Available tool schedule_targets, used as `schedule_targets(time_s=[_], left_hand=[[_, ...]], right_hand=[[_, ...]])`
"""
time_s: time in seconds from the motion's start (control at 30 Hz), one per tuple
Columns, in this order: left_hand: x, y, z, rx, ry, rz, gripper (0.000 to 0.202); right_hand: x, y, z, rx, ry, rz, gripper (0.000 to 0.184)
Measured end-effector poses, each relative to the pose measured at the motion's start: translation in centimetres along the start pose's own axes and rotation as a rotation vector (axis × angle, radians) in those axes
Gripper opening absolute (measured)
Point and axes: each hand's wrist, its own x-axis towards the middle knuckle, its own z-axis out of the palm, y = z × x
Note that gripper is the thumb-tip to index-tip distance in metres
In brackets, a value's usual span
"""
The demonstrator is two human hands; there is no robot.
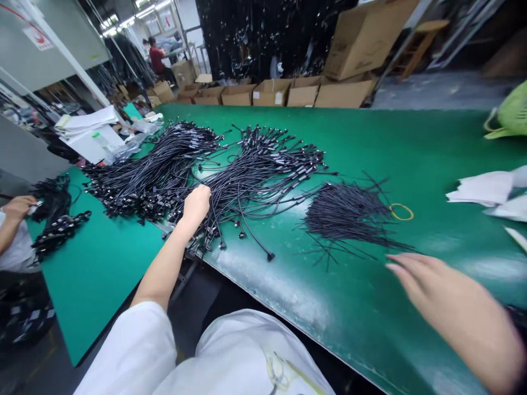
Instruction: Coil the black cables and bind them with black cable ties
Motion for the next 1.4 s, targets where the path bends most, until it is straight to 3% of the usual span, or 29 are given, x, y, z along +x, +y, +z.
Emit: schedule_targets(time_s=[0.1,0.2,0.27,0.33,0.43,0.5,0.6,0.67,0.73,0.77,0.83,0.93,1.03,1.1,1.2,1.27,1.3,1.4], left_hand=[[-4.4,2.9,-3.1,-0.142,-0.049,0.142,0.022],[-9.7,5.2,-6.9,-0.473,-0.299,0.355,0.021],[-12.6,5.1,-9.0,-0.608,-0.450,0.351,0.022],[-14.9,3.2,-10.4,-0.756,-0.542,0.265,0.026],[-17.1,-2.2,-11.0,-0.994,-0.522,0.049,0.029],[-17.9,-5.8,-10.5,-1.167,-0.426,-0.061,0.020],[-17.9,-8.9,-9.2,-1.686,-0.139,-0.090,0.020],[-16.9,-8.9,-8.2,-1.996,0.039,-0.101,0.018],[-15.2,-7.4,-7.1,-2.024,0.094,-0.143,0.010],[-14.2,-6.1,-6.4,-1.926,0.087,-0.155,0.006],[-12.5,-2.6,-4.9,-1.573,0.067,-0.119,0.017],[-11.4,3.8,-2.4,-1.206,-0.135,0.118,0.029],[-11.7,9.1,-0.6,-1.219,-0.550,0.340,0.030],[-11.9,10.7,-0.1,-1.392,-0.756,0.284,0.033],[-11.0,10.3,-0.5,-1.713,-0.919,0.061,0.028],[-9.9,9.0,-1.5,-1.947,-0.936,-0.085,0.023],[-9.4,8.3,-2.0,-2.069,-0.881,-0.154,0.020],[-8.1,6.9,-3.3,-2.323,-0.524,-0.287,0.024]], right_hand=[[4.2,-4.8,3.3,0.043,-0.129,-0.143,0.033],[9.1,-11.8,6.1,0.034,-0.114,-0.278,0.051],[12.3,-15.6,8.2,0.075,-0.109,-0.507,0.037],[15.4,-17.4,9.9,0.106,-0.096,-0.591,0.015],[19.8,-15.7,9.4,0.115,0.088,-0.426,0.027],[22.3,-12.8,6.6,0.106,0.287,-0.248,0.032],[24.0,-8.7,1.2,-0.051,0.471,-0.125,0.032],[23.1,-7.3,-1.0,-0.283,0.322,-0.153,0.029],[20.2,-7.5,-1.1,-0.446,0.030,-0.201,0.028],[18.1,-8.1,-0.5,-0.471,-0.112,-0.225,0.027],[13.2,-10.0,1.1,-0.427,-0.308,-0.294,0.024],[7.3,-13.7,1.8,-0.252,-0.505,-0.453,0.019],[6.1,-15.1,-0.3,-0.187,-0.442,-0.448,0.026],[7.0,-13.5,-1.9,-0.210,-0.355,-0.352,0.029],[7.6,-8.9,-3.0,-0.080,-0.374,-0.197,0.024],[6.7,-6.0,-2.5,0.068,-0.443,-0.141,0.025],[5.9,-5.0,-2.1,0.117,-0.454,-0.136,0.026],[3.3,-4.3,-0.3,0.084,-0.322,-0.158,0.029]])
